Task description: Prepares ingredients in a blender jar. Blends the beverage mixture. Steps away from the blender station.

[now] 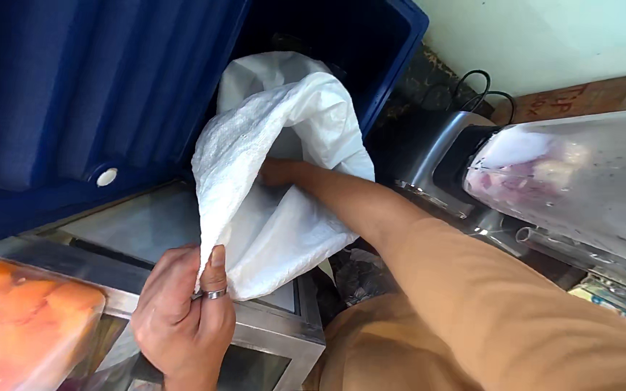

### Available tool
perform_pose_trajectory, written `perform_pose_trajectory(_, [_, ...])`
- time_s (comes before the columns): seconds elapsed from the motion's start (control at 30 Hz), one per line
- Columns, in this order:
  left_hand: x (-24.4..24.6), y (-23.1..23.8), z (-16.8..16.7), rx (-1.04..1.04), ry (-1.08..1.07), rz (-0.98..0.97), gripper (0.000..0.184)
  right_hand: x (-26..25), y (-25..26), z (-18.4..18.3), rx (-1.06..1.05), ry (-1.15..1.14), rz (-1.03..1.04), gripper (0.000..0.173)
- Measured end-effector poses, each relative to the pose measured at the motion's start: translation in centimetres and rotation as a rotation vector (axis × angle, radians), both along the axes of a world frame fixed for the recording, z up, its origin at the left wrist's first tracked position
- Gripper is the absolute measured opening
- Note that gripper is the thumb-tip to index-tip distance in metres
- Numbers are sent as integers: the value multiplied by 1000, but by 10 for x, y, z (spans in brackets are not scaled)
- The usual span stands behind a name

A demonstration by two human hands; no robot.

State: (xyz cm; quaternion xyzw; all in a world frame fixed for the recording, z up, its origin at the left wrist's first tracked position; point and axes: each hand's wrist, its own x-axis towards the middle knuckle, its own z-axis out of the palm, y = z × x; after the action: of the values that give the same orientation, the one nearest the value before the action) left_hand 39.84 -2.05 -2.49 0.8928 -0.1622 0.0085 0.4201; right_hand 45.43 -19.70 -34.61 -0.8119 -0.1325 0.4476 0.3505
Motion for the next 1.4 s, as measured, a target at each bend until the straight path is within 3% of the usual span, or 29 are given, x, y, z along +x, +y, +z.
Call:
perform_pose_trajectory(0.17, [2,-1,-1,7,1,-44,29,17,-27,36,154,-112,-47,34])
perform_pose_trajectory(0.3, [3,-3,2,43,18,-44,31,19,-14,7,-91,-323,-99,33])
perform_pose_trajectory(0.47, [3,-6,4,54,25,-45,31,4,6,5,-17,-11,-113,38])
perform_pose_trajectory(0.7, [5,-16,10,148,-10,-39,33,-31,-21,99,68,-79,-134,35])
perform_pose_trajectory(0.8, [1,-10,13,166,66,-37,29,-53,-39,126,234,-43,-464,33])
perform_pose_trajectory(0.9, [4,-8,10,182,156,-31,31,-79,-74,180,421,194,-905,48])
perform_pose_trajectory(1.0, [3,-8,12,222,200,-33,35,-114,-94,224,732,273,-1279,49])
perform_pose_trajectory(1.13, [6,-12,20,265,215,-58,39,-152,-102,293,980,187,-1460,51])
perform_pose_trajectory(1.23, [13,-21,22,229,317,-105,43,-167,-94,311,921,112,-1502,45])
perform_pose_trajectory(1.4, [-5,-77,2,-235,542,-163,46,-144,-47,307,455,-98,-1323,40])
